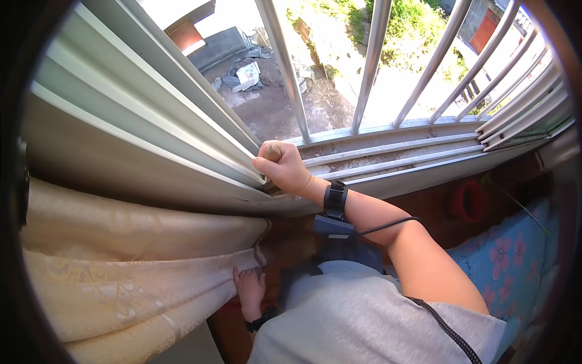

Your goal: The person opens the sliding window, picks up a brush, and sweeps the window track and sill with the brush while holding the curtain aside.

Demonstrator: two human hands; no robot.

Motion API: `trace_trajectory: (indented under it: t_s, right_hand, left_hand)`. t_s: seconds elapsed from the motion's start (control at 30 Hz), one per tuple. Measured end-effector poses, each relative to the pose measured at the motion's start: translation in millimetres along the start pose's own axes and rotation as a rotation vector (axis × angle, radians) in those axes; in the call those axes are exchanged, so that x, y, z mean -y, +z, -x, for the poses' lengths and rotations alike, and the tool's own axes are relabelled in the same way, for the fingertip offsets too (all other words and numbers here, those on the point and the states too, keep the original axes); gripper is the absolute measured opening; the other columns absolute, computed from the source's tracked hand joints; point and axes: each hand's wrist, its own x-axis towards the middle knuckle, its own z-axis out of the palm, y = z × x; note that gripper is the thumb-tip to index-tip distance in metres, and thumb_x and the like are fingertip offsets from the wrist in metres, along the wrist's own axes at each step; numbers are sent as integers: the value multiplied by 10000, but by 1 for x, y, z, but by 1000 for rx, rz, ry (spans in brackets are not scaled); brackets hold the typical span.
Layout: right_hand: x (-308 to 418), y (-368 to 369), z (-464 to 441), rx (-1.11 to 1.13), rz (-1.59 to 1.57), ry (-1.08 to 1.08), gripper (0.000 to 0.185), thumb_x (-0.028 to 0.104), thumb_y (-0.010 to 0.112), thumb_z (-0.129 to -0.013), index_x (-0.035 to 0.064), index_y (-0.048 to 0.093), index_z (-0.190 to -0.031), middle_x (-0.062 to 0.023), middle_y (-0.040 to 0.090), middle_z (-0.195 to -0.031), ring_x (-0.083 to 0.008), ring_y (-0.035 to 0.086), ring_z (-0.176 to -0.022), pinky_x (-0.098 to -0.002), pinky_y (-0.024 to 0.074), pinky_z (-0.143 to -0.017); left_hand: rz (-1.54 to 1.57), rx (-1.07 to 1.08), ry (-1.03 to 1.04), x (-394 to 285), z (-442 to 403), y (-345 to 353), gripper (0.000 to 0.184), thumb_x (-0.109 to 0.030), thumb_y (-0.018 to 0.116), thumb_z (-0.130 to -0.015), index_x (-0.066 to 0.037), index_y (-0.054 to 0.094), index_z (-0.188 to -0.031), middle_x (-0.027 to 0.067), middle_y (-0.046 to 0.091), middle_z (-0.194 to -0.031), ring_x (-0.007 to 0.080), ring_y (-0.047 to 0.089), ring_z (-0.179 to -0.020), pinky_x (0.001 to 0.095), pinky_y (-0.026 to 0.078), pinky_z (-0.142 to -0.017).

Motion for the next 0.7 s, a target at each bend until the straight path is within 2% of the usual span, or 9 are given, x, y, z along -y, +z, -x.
trace_trajectory:
  t_s: [0.13, 0.2, 0.27, 0.33, 0.4, 0.5, 0.57, 0.67, 0.7]
  right_hand:
    - [10, -11, 1, 122, 50, -20, 243, 72, 639, -863, 51, 514, -655, 64, 437, -603, -20, 355, -586, -233, 308, -512]
    - [5, -28, -6, 202, 137, -4, 234, 52, 623, -873, 43, 533, -658, 47, 502, -574, -16, 402, -503, -221, 312, -446]
    - [12, -28, -5, 172, 82, 60, 238, 49, 624, -875, 41, 523, -660, 42, 495, -570, -23, 401, -498, -226, 310, -438]
    - [9, -19, -3, 38, -196, 172, 282, 52, 632, -860, 57, 467, -631, 66, 418, -587, -13, 394, -584, -225, 318, -504]
    - [3, 2, -1, -13, -29, 48, 259, 59, 644, -854, 44, 490, -646, 58, 456, -608, -22, 393, -571, -228, 324, -504]
    - [5, 2, 8, -35, 12, 12, 283, 69, 644, -858, 42, 466, -639, 56, 426, -600, -29, 376, -582, -238, 321, -506]
    - [9, -1, 10, 102, 277, -91, 291, 77, 640, -865, 41, 458, -641, 55, 410, -602, -34, 353, -598, -253, 314, -509]
    - [15, -8, 6, -2, 215, 63, 279, 78, 640, -868, 35, 470, -652, 49, 420, -610, -38, 338, -603, -265, 312, -512]
    - [14, -5, 5, -37, 231, -34, 279, 73, 644, -865, 35, 468, -651, 50, 418, -610, -34, 337, -602, -268, 314, -509]
  left_hand:
    - [-46, 34, 17, -2, -2, -6, 208, -198, 664, -831, 9, 667, -841, 158, 643, -857, 311, 603, -908, 481, 253, -1125]
    - [-59, 8, 35, 0, -5, -8, 209, -200, 662, -833, 9, 668, -842, 157, 643, -858, 311, 603, -908, 481, 252, -1125]
    - [-7, -3, 6, 1, -8, -5, 215, -202, 656, -837, 12, 668, -846, 157, 641, -861, 311, 601, -924, 483, 249, -1127]
    - [-3, 10, -8, -1, -6, -4, 219, -204, 653, -840, 14, 669, -851, 158, 641, -861, 311, 601, -928, 484, 248, -1128]
    - [-8, 26, -17, 1, -2, -4, 223, -205, 650, -843, 17, 670, -857, 159, 641, -862, 311, 601, -932, 485, 247, -1128]
    - [0, 60, -25, 1, -1, -5, 224, -204, 652, -841, 20, 669, -850, 163, 641, -865, 311, 600, -938, 478, 248, -1130]
    - [-16, 41, -4, 1, -2, -9, 227, -205, 656, -837, 22, 667, -841, 167, 641, -863, 315, 601, -934, 476, 247, -1131]
    - [23, 6, -24, 3, -6, -5, 232, -209, 658, -836, 23, 662, -838, 170, 640, -864, 318, 599, -939, 472, 243, -1134]
    - [26, 4, -27, 3, -5, -5, 232, -209, 658, -836, 23, 662, -838, 170, 640, -864, 318, 599, -939, 472, 243, -1134]
